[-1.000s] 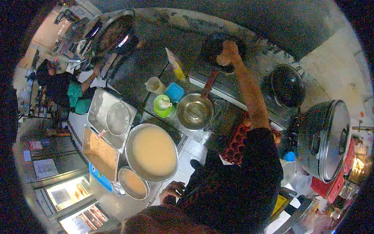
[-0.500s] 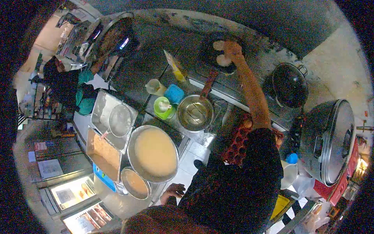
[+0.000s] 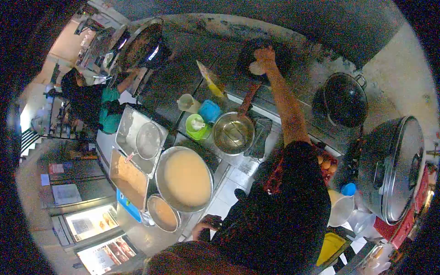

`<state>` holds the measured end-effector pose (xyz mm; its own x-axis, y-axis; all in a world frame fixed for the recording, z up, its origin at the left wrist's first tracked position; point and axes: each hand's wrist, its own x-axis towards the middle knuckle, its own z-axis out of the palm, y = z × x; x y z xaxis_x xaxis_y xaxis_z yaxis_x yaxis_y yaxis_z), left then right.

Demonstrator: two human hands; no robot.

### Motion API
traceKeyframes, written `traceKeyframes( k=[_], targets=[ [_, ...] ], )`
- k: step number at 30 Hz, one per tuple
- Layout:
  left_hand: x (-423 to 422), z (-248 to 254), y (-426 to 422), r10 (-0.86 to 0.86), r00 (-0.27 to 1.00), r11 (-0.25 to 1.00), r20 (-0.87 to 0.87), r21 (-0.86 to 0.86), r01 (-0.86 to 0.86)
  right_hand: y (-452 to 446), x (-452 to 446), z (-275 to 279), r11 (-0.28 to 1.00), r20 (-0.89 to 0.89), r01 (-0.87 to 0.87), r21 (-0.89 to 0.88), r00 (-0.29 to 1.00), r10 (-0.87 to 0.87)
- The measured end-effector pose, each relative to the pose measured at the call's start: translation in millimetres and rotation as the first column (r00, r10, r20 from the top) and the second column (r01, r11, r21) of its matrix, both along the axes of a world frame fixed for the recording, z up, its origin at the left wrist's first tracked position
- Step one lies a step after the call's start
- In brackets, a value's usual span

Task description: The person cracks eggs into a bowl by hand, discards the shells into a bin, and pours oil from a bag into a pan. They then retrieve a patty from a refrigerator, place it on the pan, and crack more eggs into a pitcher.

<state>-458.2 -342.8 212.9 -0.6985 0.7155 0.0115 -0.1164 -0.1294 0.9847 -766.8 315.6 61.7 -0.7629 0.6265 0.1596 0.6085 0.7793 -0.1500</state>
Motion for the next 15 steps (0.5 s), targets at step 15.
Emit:
traceKeyframes(
  k=[15],
  targets=[
    [-31.9,17.5,30.8,-0.298,0.954,0.94,0.027,0.182,0.289,-312.9,318.3,90.9,0.551,-0.614,-0.67,-0.498,0.721,0.322]
  ],
)
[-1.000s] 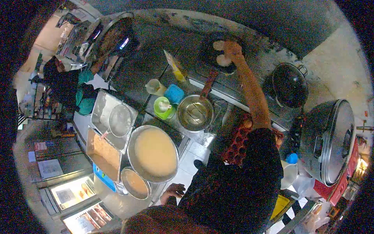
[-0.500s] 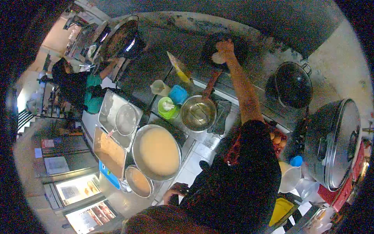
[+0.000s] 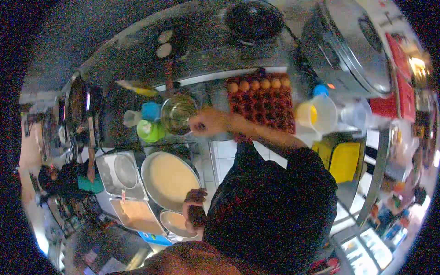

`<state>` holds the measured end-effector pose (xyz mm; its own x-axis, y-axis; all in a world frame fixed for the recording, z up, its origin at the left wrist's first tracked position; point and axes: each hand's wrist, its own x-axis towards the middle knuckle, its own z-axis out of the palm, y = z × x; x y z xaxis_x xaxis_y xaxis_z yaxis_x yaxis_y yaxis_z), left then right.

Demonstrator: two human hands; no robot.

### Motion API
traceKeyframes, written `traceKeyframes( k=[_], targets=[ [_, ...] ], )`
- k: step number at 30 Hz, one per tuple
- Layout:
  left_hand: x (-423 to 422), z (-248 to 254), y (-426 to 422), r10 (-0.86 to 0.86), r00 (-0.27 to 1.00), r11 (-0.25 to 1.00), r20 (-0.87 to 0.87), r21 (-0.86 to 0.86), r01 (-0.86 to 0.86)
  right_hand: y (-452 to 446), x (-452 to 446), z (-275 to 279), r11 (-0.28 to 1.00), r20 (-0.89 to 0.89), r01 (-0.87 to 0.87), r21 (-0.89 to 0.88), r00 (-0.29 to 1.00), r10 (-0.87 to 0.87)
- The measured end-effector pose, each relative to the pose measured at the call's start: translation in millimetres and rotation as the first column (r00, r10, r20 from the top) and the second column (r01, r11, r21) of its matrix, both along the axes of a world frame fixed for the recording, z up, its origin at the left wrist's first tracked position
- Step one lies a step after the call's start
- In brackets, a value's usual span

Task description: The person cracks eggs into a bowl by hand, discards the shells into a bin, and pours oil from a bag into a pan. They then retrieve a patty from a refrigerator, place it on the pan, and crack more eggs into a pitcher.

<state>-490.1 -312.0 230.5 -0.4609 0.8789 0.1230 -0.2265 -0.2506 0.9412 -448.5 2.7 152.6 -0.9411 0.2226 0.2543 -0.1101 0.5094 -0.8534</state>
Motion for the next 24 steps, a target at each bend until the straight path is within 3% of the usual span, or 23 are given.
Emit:
traceKeyframes(
  k=[2,5,7,10,12,14,15,18,22,24],
  targets=[
    [3.3,4.8,1.5,-0.061,0.993,0.996,-0.103,-0.066,0.054,-58.7,66.7,-23.9,0.998,0.255,0.035,-0.051,0.967,-0.021],
    [24.0,-0.3,8.7,-0.002,0.995,0.971,-0.098,-0.237,-0.022,-142.1,158.1,-86.7,0.951,0.356,0.309,0.031,0.885,-0.299],
    [22.0,-34.6,6.5,-0.108,0.99,0.935,-0.094,-0.348,0.069,-176.6,210.7,-102.6,0.889,0.446,0.458,0.014,0.793,-0.415],
    [38.6,-84.9,17.3,-0.211,0.977,0.872,-0.013,-0.455,0.182,-205.2,278.6,-71.5,0.695,0.63,0.715,0.08,0.504,-0.591],
    [61.9,-111.4,19.6,-0.267,0.962,0.842,0.052,-0.474,0.259,-231.0,326.1,-68.5,0.577,0.523,0.754,0.314,0.37,-0.768],
    [80.2,-131.0,31.1,-0.351,0.933,0.824,0.075,-0.448,0.346,-245.1,368.1,-70.5,0.439,0.374,0.772,0.46,0.28,-0.884],
    [95.6,-129.2,34.4,-0.366,0.924,0.841,0.109,-0.386,0.378,-249.3,386.3,-64.2,0.403,0.39,0.781,0.477,0.223,-0.893],
    [139.1,-123.6,41.5,-0.417,0.907,0.822,0.058,-0.401,0.404,-252.3,433.9,-53.5,0.307,0.565,0.898,0.314,0.083,-0.821],
    [181.3,-122.2,45.6,-0.457,0.876,0.801,0.157,-0.357,0.482,-244.0,484.5,-59.0,0.193,0.485,0.92,0.34,0.004,-0.874],
    [199.1,-122.8,57.1,-0.442,0.878,0.774,0.183,-0.416,0.477,-232.0,506.8,-56.1,0.167,0.443,0.933,0.318,0.01,-0.896]
  ],
)
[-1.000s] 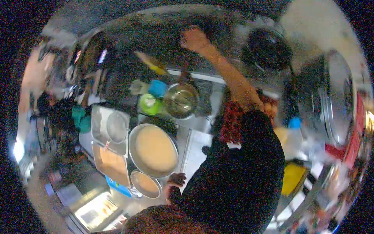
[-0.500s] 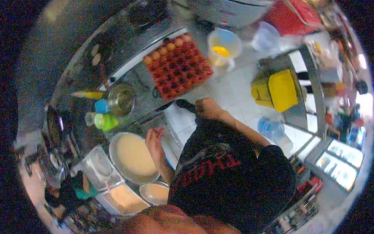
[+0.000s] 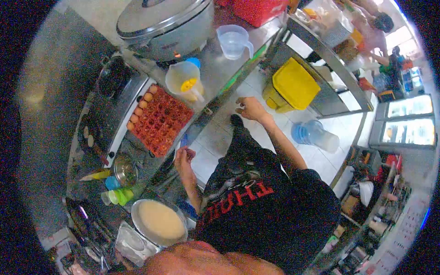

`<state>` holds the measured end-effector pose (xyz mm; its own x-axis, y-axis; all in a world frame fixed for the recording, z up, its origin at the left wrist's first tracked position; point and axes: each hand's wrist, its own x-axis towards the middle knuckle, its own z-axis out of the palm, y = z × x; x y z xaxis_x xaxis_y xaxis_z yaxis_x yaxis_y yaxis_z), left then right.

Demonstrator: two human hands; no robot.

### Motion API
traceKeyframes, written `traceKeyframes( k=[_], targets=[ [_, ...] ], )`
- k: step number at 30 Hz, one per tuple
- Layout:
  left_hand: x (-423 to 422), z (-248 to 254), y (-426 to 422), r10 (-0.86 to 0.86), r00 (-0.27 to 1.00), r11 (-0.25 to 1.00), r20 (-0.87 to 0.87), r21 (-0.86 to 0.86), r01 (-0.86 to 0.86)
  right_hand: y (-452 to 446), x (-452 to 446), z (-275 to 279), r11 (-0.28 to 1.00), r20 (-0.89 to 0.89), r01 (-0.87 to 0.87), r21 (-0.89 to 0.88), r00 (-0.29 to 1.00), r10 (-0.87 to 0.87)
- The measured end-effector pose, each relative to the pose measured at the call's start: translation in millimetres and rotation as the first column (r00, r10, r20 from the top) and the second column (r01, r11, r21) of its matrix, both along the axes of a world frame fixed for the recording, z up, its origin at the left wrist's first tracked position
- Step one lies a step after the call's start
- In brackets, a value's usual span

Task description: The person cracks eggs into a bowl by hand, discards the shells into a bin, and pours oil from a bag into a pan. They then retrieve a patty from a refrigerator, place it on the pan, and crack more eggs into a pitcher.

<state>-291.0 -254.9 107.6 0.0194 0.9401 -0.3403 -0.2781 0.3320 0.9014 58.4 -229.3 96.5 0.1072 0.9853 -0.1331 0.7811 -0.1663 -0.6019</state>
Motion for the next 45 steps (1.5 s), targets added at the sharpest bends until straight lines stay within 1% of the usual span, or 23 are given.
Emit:
traceKeyframes(
  k=[3,4,5,6,11,15,16,19,21,22,24,27,32,34,35,37,38,40,41,42,43,44,45],
  targets=[
    [7.5,-12.0,29.3,0.032,0.996,0.999,-0.085,0.012,-0.031,24.5,33.5,2.3,0.998,-0.109,-0.048,0.048,0.993,0.053],
    [8.0,-17.9,42.5,0.063,0.99,0.998,-0.123,0.031,-0.059,34.1,36.4,25.4,1.0,-0.24,-0.007,0.019,0.971,0.011],
    [9.5,-22.5,60.0,0.117,0.982,0.992,-0.149,0.062,-0.109,49.9,46.2,27.5,0.996,-0.175,-0.065,0.063,0.982,0.076],
    [9.5,-27.0,82.1,0.166,0.968,0.982,-0.187,0.123,-0.145,68.6,55.2,32.2,0.996,-0.347,-0.065,0.058,0.934,0.082],
    [36.4,-16.4,147.4,0.433,0.855,0.887,-0.284,0.299,-0.35,183.9,31.6,97.0,0.951,-0.486,-0.264,0.164,0.817,0.311],
    [75.0,-9.5,129.2,0.474,0.796,0.868,-0.376,0.352,-0.35,286.2,-62.4,108.7,0.58,-0.218,-0.676,0.455,0.547,0.808],
    [81.2,-7.3,121.2,0.479,0.767,0.867,-0.426,0.365,-0.339,306.1,-94.3,109.7,0.515,-0.08,-0.768,0.38,0.528,0.846],
    [79.7,-18.5,93.3,0.439,0.77,0.891,-0.463,0.116,-0.438,358.3,-182.6,83.1,0.397,0.24,-0.915,0.069,0.402,0.884],
    [66.8,-29.3,76.2,0.503,0.782,0.859,-0.368,0.111,-0.5,386.3,-219.6,40.8,0.296,0.334,-0.952,-0.08,0.254,0.908],
    [58.7,-32.9,71.5,0.531,0.786,0.843,-0.316,0.106,-0.527,398.6,-238.0,15.8,0.251,0.374,-0.955,-0.159,0.177,0.91],
    [39.3,-31.0,65.5,0.547,0.774,0.83,-0.319,0.085,-0.551,424.3,-253.8,-60.3,0.291,0.27,-0.951,-0.1,0.256,0.928],
    [15.1,-30.8,78.1,0.558,0.766,0.827,-0.32,0.143,-0.543,433.6,-266.3,-62.4,0.212,0.267,-0.965,-0.156,0.166,0.949],
    [-19.5,-23.1,154.1,0.485,0.761,0.874,-0.431,0.252,-0.415,437.5,-266.7,-11.2,0.217,0.39,-0.96,-0.175,0.135,0.911],
    [-30.5,-17.9,202.7,0.431,0.674,0.883,-0.6,0.433,-0.179,426.6,-244.8,12.4,0.375,0.068,-0.925,0.066,0.379,0.923],
    [-33.7,-17.1,226.9,0.414,0.546,0.89,-0.728,0.451,-0.073,415.6,-230.0,27.9,0.478,-0.108,-0.862,0.168,0.466,0.878],
    [-34.5,-14.8,273.4,0.399,0.243,0.882,-0.884,0.442,0.165,368.2,-198.0,81.2,0.629,-0.618,-0.769,0.114,0.441,0.651],
    [-41.1,-21.6,296.0,0.329,0.392,0.837,-0.859,0.457,0.3,344.8,-178.5,96.4,0.703,-0.808,-0.707,0.071,0.373,0.457],
    [-47.6,-40.7,323.4,0.235,0.265,0.811,-0.935,0.339,0.477,310.4,-119.3,94.0,0.683,-0.443,-0.729,0.056,0.595,0.671],
    [-47.8,-30.8,328.3,0.082,0.148,0.834,-0.986,0.149,0.531,288.4,-90.8,109.0,0.758,-0.517,-0.651,0.038,0.636,0.572],
    [-58.7,-76.0,341.0,0.121,0.081,0.82,-0.989,0.146,0.554,267.1,-65.9,133.0,0.82,-0.59,-0.572,0.02,0.656,0.472],
    [-55.6,-67.3,341.5,0.126,-0.044,0.826,-0.991,0.08,0.558,247.6,-41.7,147.3,0.867,-0.659,-0.498,0.0,0.652,0.374],
    [-48.2,-35.5,344.5,-0.041,-0.124,0.823,-0.991,-0.104,0.559,238.3,-10.7,128.5,0.934,-0.578,-0.353,0.053,0.752,0.317],
    [-49.5,-40.9,347.6,-0.072,-0.126,0.825,-0.989,-0.13,0.55,233.3,21.9,109.6,0.969,-0.498,-0.215,0.119,0.832,0.246]
  ],
)
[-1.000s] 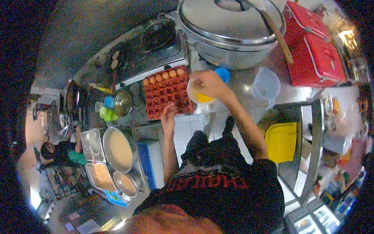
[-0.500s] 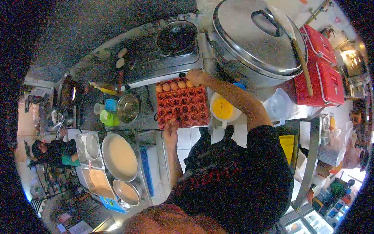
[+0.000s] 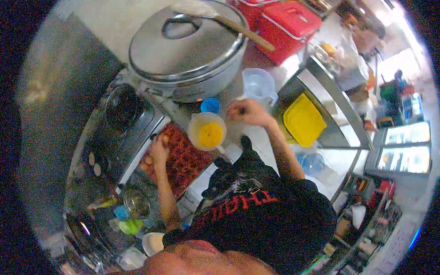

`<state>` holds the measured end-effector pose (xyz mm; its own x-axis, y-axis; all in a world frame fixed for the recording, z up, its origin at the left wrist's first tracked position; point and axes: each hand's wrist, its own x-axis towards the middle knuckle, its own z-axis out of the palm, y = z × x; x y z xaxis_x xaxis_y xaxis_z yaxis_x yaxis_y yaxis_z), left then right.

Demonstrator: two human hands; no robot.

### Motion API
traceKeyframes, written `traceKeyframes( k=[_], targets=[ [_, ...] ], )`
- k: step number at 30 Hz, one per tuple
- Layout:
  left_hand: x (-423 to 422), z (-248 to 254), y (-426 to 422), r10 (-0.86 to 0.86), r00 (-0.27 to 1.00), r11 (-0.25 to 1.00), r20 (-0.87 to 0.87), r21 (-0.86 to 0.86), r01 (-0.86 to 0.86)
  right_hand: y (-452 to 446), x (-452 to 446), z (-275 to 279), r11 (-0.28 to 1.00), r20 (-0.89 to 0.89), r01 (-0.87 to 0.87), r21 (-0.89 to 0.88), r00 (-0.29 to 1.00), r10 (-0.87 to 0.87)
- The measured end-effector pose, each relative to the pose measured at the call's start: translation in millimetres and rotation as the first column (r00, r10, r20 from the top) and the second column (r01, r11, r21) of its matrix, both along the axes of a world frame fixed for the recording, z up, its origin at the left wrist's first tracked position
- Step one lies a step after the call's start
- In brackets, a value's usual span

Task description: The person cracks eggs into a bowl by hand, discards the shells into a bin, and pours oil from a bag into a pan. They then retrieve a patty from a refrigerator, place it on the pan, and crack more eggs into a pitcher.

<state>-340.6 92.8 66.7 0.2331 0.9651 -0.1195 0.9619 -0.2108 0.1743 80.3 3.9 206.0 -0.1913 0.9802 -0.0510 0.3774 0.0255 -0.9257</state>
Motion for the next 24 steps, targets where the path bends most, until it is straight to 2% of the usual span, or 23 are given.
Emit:
traceKeyframes(
  k=[1,2,3,4,7,9,11,12,13,15,18,19,20,21,22,23,24],
  targets=[
    [-7.3,-26.7,6.6,-0.049,0.992,0.995,0.112,0.097,0.038,-4.4,24.8,2.1,0.981,0.106,0.191,0.042,0.975,-0.195],
    [-2.2,-19.2,4.9,-0.039,0.998,0.997,0.039,0.062,0.037,-3.1,45.4,-2.5,0.893,0.319,0.42,0.161,0.834,-0.45],
    [2.5,-10.2,3.4,-0.022,0.999,0.999,-0.035,0.031,0.023,1.7,66.5,-17.0,0.796,0.418,0.533,0.286,0.678,-0.604],
    [4.2,-8.1,2.4,-0.05,0.999,0.998,-0.02,0.044,0.05,8.8,84.5,-23.5,0.763,0.463,0.554,0.334,0.608,-0.645],
    [6.4,-6.0,3.0,-0.078,0.997,0.994,-0.002,0.079,0.078,36.7,127.1,-74.6,0.816,0.614,0.516,0.262,0.563,-0.553],
    [9.7,-6.8,-1.8,-0.048,0.999,0.994,-0.023,0.097,0.05,51.4,143.6,-105.4,0.898,0.707,0.388,0.207,0.575,-0.411],
    [18.6,-0.6,-11.0,0.029,0.998,0.982,0.063,0.183,-0.04,64.3,151.4,-123.6,0.944,0.773,0.306,0.126,0.567,-0.286],
    [23.1,3.0,-17.9,0.06,0.993,0.972,0.104,0.218,-0.081,65.3,152.5,-130.1,0.93,0.751,0.336,0.149,0.573,-0.328],
    [21.7,0.7,-19.5,0.071,0.972,0.954,0.224,0.271,-0.132,63.1,158.2,-135.6,0.91,0.69,0.338,0.24,0.6,-0.405],
    [17.1,-9.5,-24.0,0.068,0.893,0.905,0.445,0.35,-0.243,45.5,161.1,-102.3,0.842,0.538,0.361,0.401,0.652,-0.535],
    [75.7,67.6,-53.0,0.084,0.722,0.864,0.687,0.31,-0.396,26.5,146.7,-33.2,0.835,0.381,0.531,0.145,0.749,-0.542],
    [99.2,92.8,-66.1,0.079,0.662,0.852,0.745,0.295,-0.433,20.4,142.4,-35.7,0.887,0.286,0.441,0.137,0.84,-0.462],
    [136.8,134.1,-80.7,0.043,0.695,0.873,0.717,0.311,-0.375,11.9,136.7,-38.5,0.929,0.188,0.345,0.136,0.911,-0.366],
    [175.8,164.3,-93.4,0.01,0.725,0.892,0.689,0.321,-0.317,2.2,122.3,-21.1,0.979,-0.028,0.186,-0.079,0.982,-0.188],
    [202.6,167.6,-103.2,-0.081,0.674,0.935,0.735,0.29,-0.204,-6.9,105.0,2.0,0.969,-0.275,-0.026,-0.244,0.96,-0.043],
    [227.3,169.3,-109.8,-0.164,0.605,0.96,0.779,0.267,-0.085,-16.6,88.1,9.8,0.952,-0.477,-0.167,-0.258,0.878,0.025],
    [254.3,176.9,-115.0,-0.202,0.612,0.973,0.764,0.228,0.037,-25.2,75.5,13.3,0.922,-0.659,-0.304,-0.24,0.748,0.075]
  ],
)
